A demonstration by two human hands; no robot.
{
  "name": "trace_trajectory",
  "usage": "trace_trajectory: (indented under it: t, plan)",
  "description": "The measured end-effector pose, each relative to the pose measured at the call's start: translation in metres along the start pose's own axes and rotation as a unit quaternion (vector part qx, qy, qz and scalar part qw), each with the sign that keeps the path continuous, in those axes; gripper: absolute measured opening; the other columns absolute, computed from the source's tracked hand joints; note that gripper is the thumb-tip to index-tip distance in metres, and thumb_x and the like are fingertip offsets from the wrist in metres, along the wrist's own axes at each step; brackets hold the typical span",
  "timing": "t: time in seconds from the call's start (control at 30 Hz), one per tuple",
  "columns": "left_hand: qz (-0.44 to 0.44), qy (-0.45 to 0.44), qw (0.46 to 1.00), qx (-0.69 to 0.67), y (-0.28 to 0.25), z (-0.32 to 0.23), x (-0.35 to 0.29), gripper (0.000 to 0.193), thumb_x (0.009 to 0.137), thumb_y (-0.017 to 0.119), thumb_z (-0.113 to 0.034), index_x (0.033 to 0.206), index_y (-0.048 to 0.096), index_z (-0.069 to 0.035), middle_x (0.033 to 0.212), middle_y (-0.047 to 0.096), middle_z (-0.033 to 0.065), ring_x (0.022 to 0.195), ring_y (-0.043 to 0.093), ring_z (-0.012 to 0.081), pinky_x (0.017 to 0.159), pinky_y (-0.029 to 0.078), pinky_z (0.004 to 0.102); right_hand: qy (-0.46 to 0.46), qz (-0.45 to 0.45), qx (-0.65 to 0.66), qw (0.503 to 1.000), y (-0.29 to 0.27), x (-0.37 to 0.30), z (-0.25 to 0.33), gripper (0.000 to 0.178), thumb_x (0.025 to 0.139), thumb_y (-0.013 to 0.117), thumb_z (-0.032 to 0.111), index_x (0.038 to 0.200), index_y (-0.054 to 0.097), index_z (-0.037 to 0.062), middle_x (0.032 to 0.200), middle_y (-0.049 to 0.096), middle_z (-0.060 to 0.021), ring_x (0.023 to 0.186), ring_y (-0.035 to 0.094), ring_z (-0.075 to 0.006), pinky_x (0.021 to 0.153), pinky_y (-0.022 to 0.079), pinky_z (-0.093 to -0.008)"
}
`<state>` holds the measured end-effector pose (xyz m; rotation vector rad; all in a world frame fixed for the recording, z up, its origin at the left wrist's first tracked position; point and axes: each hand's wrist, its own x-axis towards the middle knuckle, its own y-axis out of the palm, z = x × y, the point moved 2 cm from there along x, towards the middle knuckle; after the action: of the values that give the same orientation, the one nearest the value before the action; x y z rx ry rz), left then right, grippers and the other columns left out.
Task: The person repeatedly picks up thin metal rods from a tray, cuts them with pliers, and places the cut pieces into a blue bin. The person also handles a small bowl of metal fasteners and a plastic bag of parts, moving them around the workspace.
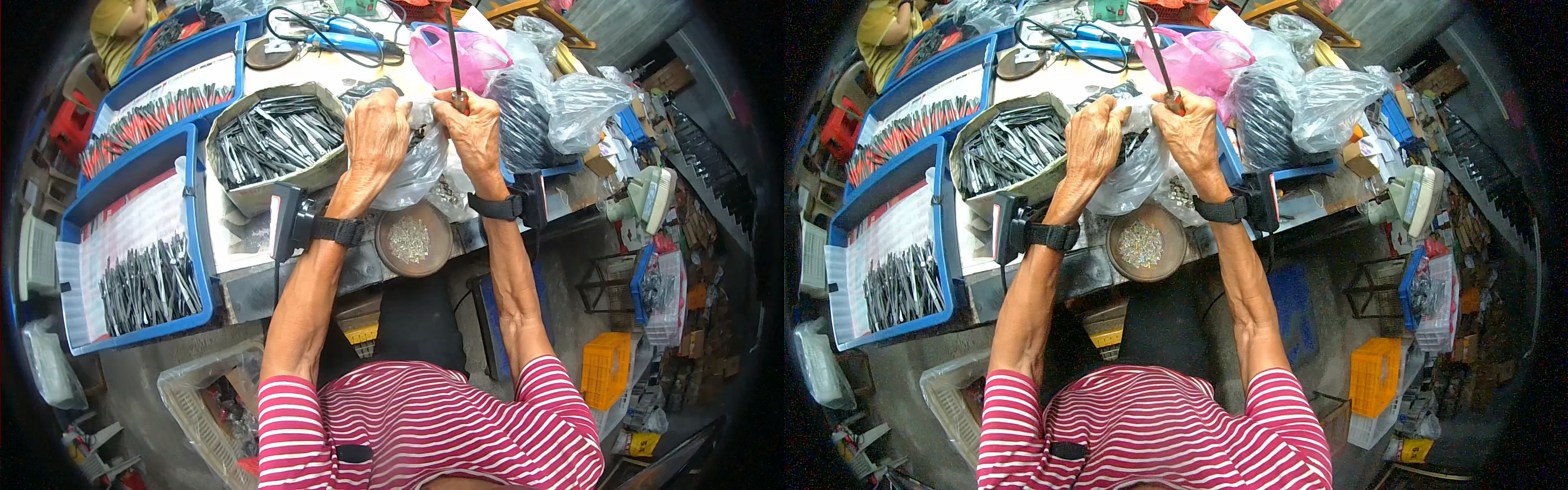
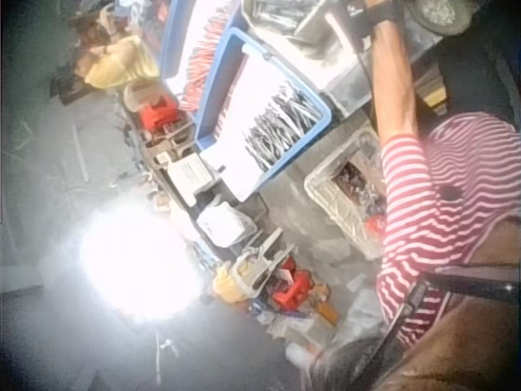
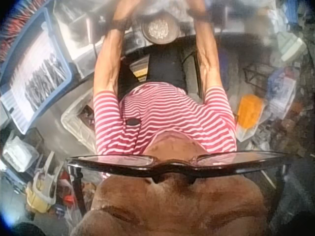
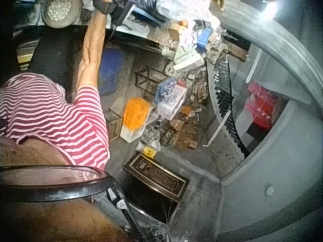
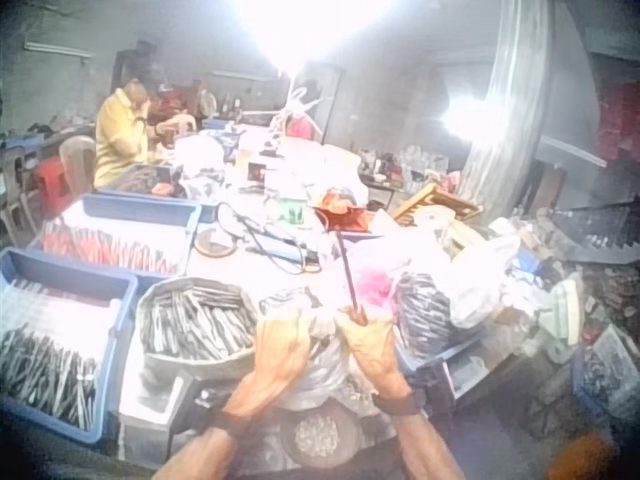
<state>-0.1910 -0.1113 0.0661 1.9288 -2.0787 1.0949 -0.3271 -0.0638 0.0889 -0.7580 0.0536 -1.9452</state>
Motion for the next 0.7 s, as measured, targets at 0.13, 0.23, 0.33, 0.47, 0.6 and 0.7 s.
trace_trajectory:
  t: [0.13,0.23,0.33,0.47,0.6,0.7]
  plan:
    - [-0.008,-0.005,1.0,0.002,0.004,0.002,-0.002,0.031,0.086,0.054,-0.027,0.074,0.057,0.001,0.068,0.058,0.024,0.07,0.059,0.0419,0.063,0.043,0.0486,0.009,0.01,-0.005,1.0,0.0,0.002,-0.006,0.016,0.078,0.066,0.009,0.089,0.068,-0.0019,0.063,0.058,0.0017,0.054,0.048,-0.004,0.048,0.038,-0.0198]
    - [0.022,-0.03,0.999,0.015,0.008,0.008,-0.005,0.032,0.087,0.053,-0.027,0.073,0.058,0.001,0.069,0.059,0.0247,0.071,0.06,0.0425,0.063,0.043,0.0488,0.038,0.041,0.032,0.998,0.005,0.002,-0.015,0.016,0.079,0.066,0.01,0.09,0.069,-0.0014,0.063,0.057,0.0026,0.053,0.047,-0.0038,0.048,0.036,-0.02]
    - [0.025,-0.032,0.998,0.039,0.015,0.014,-0.008,0.032,0.088,0.053,-0.027,0.073,0.058,0.001,0.07,0.059,0.0251,0.071,0.06,0.0428,0.063,0.044,0.0501,0.077,0.06,0.071,0.993,0.009,-0.001,-0.025,0.016,0.078,0.064,0.01,0.089,0.069,-0.0004,0.064,0.057,0.0037,0.053,0.045,-0.0037,0.048,0.033,-0.02]
    - [0.004,-0.003,0.994,0.109,0.025,0.019,-0.014,0.014,0.079,0.057,-0.012,0.085,0.055,0.001,0.064,0.059,0.024,0.065,0.061,0.0412,0.06,0.045,0.0498,0.116,0.069,0.105,0.985,0.013,0.003,-0.037,0.017,0.075,0.064,0.01,0.088,0.069,-0.0002,0.065,0.057,0.0034,0.056,0.045,-0.0038,0.051,0.033,-0.0198]
    - [0.0,-0.021,0.995,0.094,0.031,0.023,-0.016,0.028,0.072,0.058,-0.003,0.097,0.046,0.003,0.064,0.059,0.0245,0.063,0.06,0.0409,0.059,0.046,0.0499,0.16,0.097,0.083,0.979,0.014,0.009,-0.045,0.021,0.072,0.066,0.013,0.089,0.069,-0.0001,0.067,0.058,0.0021,0.056,0.046,-0.0042,0.051,0.033,-0.0204]
    - [0.018,-0.046,0.996,0.075,0.03,0.024,-0.02,0.029,0.073,0.056,-0.001,0.101,0.046,0.0,0.067,0.061,0.0258,0.067,0.062,0.0412,0.061,0.046,0.0501,0.129,0.121,0.037,0.984,0.013,0.012,-0.045,0.022,0.072,0.066,0.013,0.088,0.068,-0.0005,0.068,0.059,0.0011,0.056,0.047,-0.0052,0.051,0.035,-0.0209]
